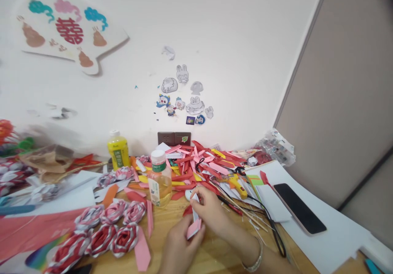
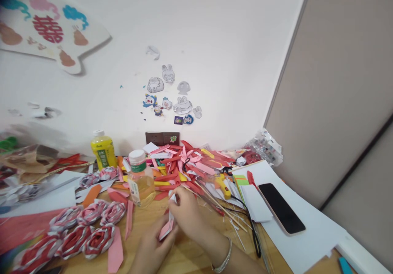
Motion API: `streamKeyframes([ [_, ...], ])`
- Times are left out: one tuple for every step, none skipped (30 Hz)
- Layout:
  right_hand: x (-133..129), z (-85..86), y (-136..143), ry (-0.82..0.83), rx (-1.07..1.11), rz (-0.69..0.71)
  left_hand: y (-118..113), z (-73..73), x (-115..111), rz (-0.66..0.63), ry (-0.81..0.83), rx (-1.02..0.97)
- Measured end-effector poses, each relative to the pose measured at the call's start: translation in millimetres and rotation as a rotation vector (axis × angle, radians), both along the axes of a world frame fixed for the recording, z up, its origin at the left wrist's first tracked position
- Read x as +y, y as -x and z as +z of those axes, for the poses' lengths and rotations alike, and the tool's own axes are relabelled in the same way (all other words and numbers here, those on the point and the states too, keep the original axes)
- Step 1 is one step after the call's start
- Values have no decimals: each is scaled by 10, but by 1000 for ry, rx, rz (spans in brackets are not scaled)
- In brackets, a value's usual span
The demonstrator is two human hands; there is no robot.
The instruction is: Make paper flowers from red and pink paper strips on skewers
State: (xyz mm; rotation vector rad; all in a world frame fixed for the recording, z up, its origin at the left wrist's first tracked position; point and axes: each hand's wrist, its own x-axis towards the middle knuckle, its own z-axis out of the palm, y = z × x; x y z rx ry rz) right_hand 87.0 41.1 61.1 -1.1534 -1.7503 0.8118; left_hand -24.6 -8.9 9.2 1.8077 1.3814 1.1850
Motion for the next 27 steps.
streamKeyframes([
  [5, 2, -13, 22, 15, 7, 0, 7, 3, 7, 3, -9],
  [14, 6, -32, 59, 42, 31, 1, 13, 8, 15, 9, -27],
  [27, 14, -59, 109, 77, 75, 1, 18, 16, 18, 20, -52],
  [44, 25, -93, 171, 106, 142, 1, 22, 25, 17, 32, -83],
  [64, 40, -134, 237, 128, 219, -1, 26, 34, 11, 45, -117],
  [88, 56, -178, 294, 139, 304, -5, 28, 43, 4, 56, -152],
  [114, 72, -222, 339, 141, 379, -11, 28, 50, -6, 63, -186],
  [142, 86, -264, 372, 144, 426, -19, 27, 56, -13, 66, -217],
  [169, 97, -301, 394, 139, 452, -28, 24, 61, -18, 67, -241],
  [194, 104, -331, 402, 127, 451, -38, 20, 64, -19, 70, -261],
  [215, 109, -353, 397, 112, 429, -47, 16, 66, -18, 75, -274],
  [231, 113, -368, 385, 92, 393, -56, 15, 67, -13, 84, -285],
  [242, 119, -378, 362, 71, 349, -62, 17, 67, -2, 98, -295],
  [247, 130, -385, 326, 45, 303, -66, 23, 66, 12, 116, -307],
  [247, 147, -393, 276, 11, 263, -67, 33, 66, 25, 135, -322],
  [244, 170, -405, 211, -34, 235, -65, 46, 67, 36, 153, -341],
  [238, 197, -422, 137, -94, 231, -60, 61, 69, 46, 171, -365],
  [230, 227, -446, 64, -164, 246, -53, 74, 73, 59, 188, -398],
  [222, 257, -474, 9, -242, 287, -45, 84, 80, 74, 202, -438],
  [215, 284, -506, -19, -321, 342, -37, 88, 88, 89, 214, -480],
  [209, 307, -539, -30, -396, 399, -31, 85, 101, 105, 229, -523],
  [204, 325, -570, -37, -466, 448, -26, 73, 117, 120, 245, -561],
  [200, 339, -595, -53, -528, 482, -22, 54, 138, 133, 262, -595],
  [198, 350, -613, -88, -581, 499, -18, 30, 163, 141, 280, -624],
  [196, 360, -624, -136, -620, 491, -13, 2, 193, 147, 298, -652],
  [194, 368, -625, -184, -640, 459, -7, -26, 225, 155, 315, -682],
  [189, 375, -616, -220, -646, 413, 2, -50, 259, 163, 330, -712],
])
